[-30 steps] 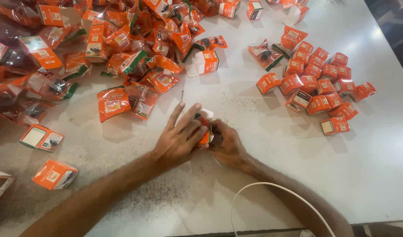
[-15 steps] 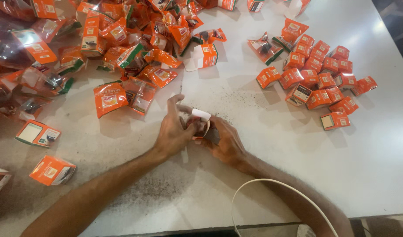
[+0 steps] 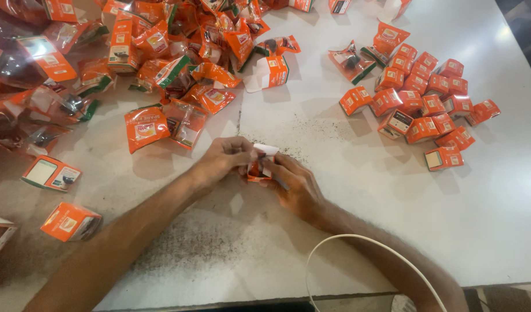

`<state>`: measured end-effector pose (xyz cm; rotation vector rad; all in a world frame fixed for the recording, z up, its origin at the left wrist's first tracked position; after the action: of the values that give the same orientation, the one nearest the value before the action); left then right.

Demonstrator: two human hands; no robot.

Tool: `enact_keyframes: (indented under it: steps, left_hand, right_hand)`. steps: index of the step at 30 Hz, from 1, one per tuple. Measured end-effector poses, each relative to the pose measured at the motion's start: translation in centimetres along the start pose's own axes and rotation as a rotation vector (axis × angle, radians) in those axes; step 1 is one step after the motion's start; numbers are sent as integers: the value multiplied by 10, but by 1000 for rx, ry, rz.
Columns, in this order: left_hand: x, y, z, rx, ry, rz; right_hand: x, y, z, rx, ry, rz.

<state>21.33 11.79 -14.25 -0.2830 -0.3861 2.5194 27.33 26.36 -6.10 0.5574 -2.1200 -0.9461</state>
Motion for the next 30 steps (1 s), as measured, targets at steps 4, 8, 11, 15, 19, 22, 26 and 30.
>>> enact_keyframes:
  steps: [4,8,11,15,19,22,26,30]
  left_hand:
    - [14,-4,-11,132,45,11]
    - [-5,-28,26,514,-413,65]
    - [-40,-57,52,1024,-747,68]
    - [-52,-68,56,1228,-816,21]
    - [-41,-59,51,1042,-730,-5]
    - [-42,-60,52,1145,-739,44]
    - [-57,-76,59,1286,-864,-62]
    - [-63,-72,71,1390,-863,9]
  right_hand:
    - [0,-1,1,53,-42,-11]
    - [-3,-1,1,96,-23,9]
    - [-9,-9,22,203,-162,-17]
    - [-15,-12,29,161,-114,-11]
    - [-14,-16,31,170,-109,-51]
    - [-8,-12,23,154,-58,-30]
    - [-3,-2,6,74,41,-10]
    - [-2,-8,14,93,-92,-118]
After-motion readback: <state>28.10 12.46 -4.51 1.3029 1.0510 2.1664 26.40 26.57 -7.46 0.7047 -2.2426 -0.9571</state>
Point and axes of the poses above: each hand's wrist, its own x-axis towards the middle knuckle, its own y-axis out of the back of the hand, z = x × y, the point moved 9 cm from there along x, towards the middle knuckle, and after that the axes turned 10 degrees about -z, right-handed, at the moved point
